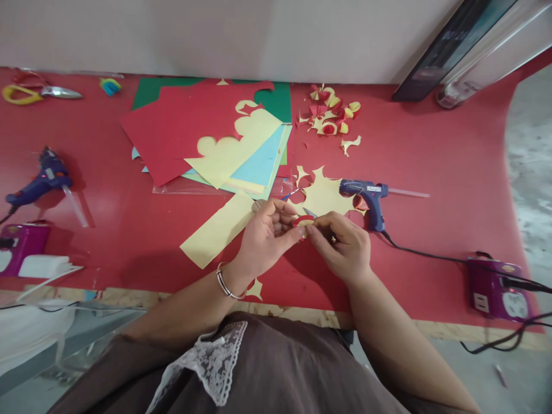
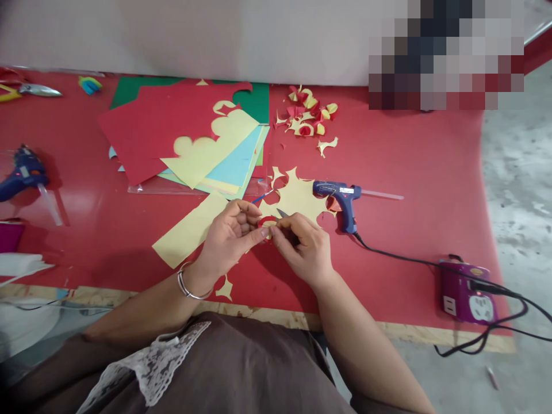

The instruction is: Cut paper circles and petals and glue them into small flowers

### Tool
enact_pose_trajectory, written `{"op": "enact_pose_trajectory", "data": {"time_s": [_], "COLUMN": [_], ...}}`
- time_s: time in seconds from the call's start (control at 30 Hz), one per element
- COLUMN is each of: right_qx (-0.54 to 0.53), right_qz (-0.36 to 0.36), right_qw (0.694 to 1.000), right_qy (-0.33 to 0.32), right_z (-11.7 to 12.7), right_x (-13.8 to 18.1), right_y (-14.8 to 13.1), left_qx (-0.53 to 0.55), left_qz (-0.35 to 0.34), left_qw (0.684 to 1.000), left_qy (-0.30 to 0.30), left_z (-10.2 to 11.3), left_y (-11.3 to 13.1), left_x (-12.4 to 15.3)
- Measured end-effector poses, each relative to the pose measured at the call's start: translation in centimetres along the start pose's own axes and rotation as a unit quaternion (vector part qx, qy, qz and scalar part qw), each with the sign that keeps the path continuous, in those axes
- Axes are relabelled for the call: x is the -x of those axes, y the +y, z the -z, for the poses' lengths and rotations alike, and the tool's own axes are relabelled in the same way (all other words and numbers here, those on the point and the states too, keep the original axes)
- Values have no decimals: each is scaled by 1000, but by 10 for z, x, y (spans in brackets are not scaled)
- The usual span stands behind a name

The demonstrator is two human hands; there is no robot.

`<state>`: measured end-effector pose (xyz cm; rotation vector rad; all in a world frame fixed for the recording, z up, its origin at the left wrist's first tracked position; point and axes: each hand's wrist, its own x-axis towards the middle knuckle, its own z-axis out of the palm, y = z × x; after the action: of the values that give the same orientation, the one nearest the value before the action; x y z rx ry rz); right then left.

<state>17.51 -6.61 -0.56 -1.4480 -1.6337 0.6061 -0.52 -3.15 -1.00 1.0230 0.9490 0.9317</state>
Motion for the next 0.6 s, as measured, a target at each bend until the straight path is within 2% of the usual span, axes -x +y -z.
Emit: {"op": "enact_pose_trajectory", "data": {"time_s": [0.13, 0.37, 0.5, 0.6], "right_qx": [-4, -13, -18, -35], "right_qz": [9, 17, -8, -22], "right_qw": [1000, 1000, 1000, 999], "right_qy": [-2, -9, -8, 1], "right_z": [0, 1, 3, 5], "right_x": [0, 1, 1, 0], "right_y": [1, 3, 2, 2], "left_qx": [-1, 17, -10, -32], "left_qz": [2, 21, 1, -39], "left_qw": [1000, 999, 999, 996], "left_qy": [6, -20, -43, -74], "left_z": [-1, 2, 6, 8], "left_y": [1, 3, -2, -3], "left_x": [0, -5, -7, -7]}}
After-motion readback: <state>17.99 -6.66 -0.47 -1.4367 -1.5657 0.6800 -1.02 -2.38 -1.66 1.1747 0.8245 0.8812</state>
